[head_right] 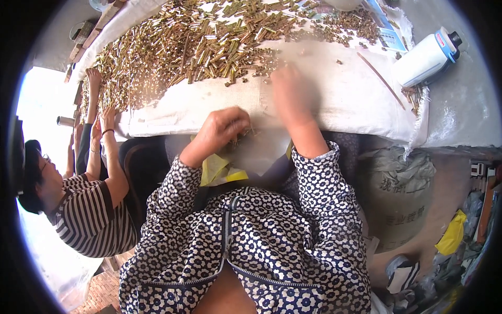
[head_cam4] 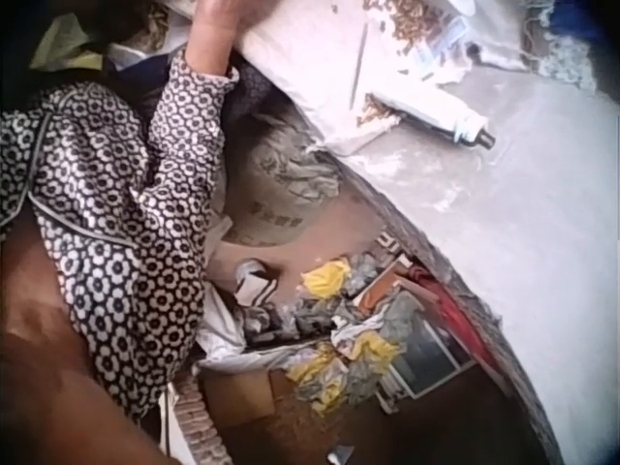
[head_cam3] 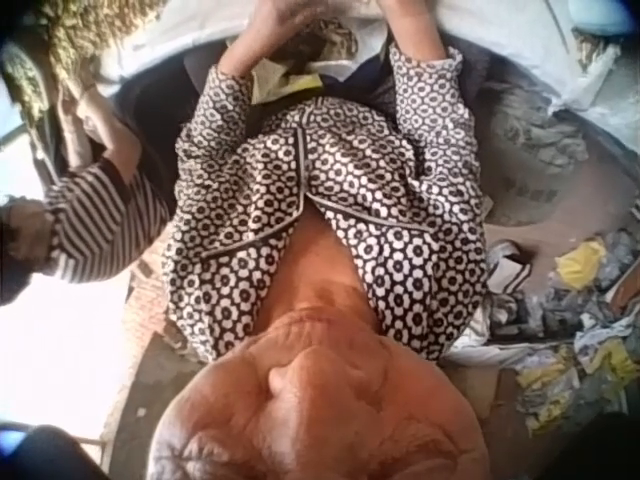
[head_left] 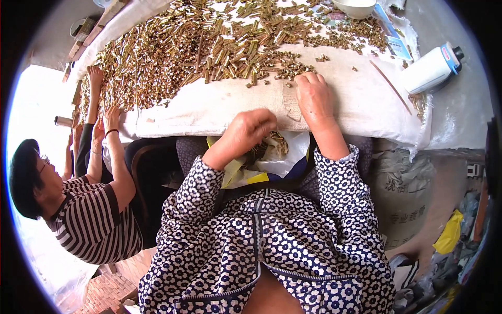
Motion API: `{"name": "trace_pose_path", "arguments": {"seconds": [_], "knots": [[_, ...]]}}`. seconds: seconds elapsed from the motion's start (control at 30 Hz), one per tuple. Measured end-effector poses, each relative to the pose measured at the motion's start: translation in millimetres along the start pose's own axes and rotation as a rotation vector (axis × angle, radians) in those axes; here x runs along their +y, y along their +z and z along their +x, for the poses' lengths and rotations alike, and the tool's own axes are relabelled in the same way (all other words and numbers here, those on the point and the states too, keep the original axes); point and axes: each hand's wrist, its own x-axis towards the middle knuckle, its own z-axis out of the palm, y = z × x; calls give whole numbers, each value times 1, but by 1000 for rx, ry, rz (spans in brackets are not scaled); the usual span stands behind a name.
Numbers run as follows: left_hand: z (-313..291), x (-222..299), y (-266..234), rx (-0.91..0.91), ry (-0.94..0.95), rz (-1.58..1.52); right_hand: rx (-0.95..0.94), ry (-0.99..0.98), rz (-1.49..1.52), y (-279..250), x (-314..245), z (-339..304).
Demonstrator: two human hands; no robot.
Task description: The person sorts and inspects small brass metal components by hand on a workbench.
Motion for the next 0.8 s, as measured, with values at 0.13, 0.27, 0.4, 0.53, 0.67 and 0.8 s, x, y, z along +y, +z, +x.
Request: {"name": "trace_pose_path", "arguments": {"seconds": [0.13, 0.27, 0.4, 0.53, 0.67, 0.8], "knots": [[-5, 9, -15, -148, 363, 223, 10, 31, -14, 0, 0, -1], [23, 5, -27, 205, 304, 388, 58, -30, 23, -2, 0, 0], [73, -11, -32, 330, 128, 693, 93, -35, 57, -5, -1, 0], [90, -23, -27, 297, 110, 918, 81, 33, 125, -7, -11, -3], [85, -30, -28, 388, 202, 750, 105, 102, 431, -5, -15, -6], [58, -19, -24, 303, 90, 180, 36, 235, 922, 2, -14, -12]]}}
